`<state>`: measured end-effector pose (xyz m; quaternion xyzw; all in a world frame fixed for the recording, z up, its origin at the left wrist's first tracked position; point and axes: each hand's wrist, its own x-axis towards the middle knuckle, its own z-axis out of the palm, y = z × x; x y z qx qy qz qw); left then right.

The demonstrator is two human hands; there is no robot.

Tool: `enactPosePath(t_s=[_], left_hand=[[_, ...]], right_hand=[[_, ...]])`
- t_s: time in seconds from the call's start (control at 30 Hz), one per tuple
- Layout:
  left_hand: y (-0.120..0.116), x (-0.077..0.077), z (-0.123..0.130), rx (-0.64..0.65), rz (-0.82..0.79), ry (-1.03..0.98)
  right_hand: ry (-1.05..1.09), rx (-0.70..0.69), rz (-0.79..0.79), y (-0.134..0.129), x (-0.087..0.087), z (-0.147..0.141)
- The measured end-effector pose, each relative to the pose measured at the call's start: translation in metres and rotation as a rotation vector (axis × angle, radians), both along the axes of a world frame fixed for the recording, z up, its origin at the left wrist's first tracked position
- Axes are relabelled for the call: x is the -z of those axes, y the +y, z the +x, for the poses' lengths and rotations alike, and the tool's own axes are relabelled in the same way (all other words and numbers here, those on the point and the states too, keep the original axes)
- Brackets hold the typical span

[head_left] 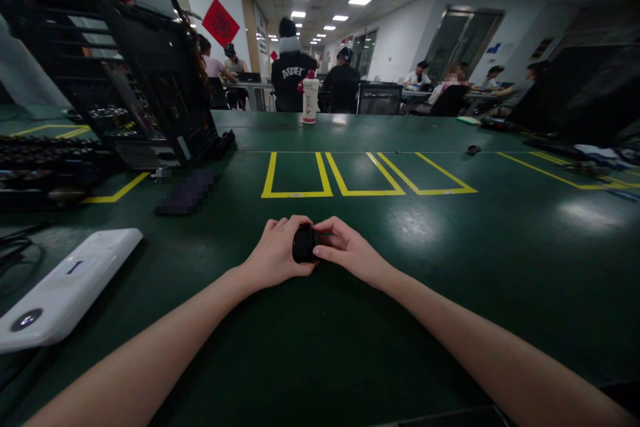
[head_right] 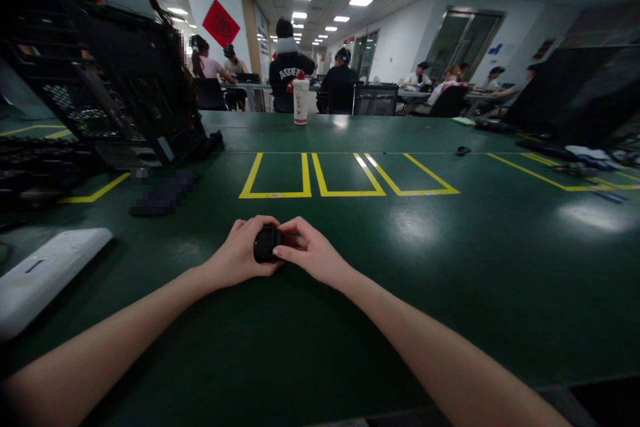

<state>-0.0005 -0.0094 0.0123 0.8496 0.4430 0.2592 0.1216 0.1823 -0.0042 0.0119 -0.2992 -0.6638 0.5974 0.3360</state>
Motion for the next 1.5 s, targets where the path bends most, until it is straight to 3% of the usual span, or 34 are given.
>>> enactPosePath(t_s=[0.6,1.0,1.3,1.5], left_hand=[[-0.005,-0.012,0.0,0.02,-0.064,0.014],[0.0,0.0,0.001,0.002,-0.003,0.004],[-0.004,-0.009,0.0,0.019,-0.049,0.004],[-0.006,-0.014,0.0,0.031,-0.083,0.003]], right_hand=[[0.017,-0.008,0.002,-0.001,-0.002,0.002],[0.011,0.02,0.029,-0.002,-0.001,0.0],[0.015,-0.03,-0.013,-0.001,-0.002,0.002],[-0.01,0.006,0.015,-0.002,-0.002,0.001]])
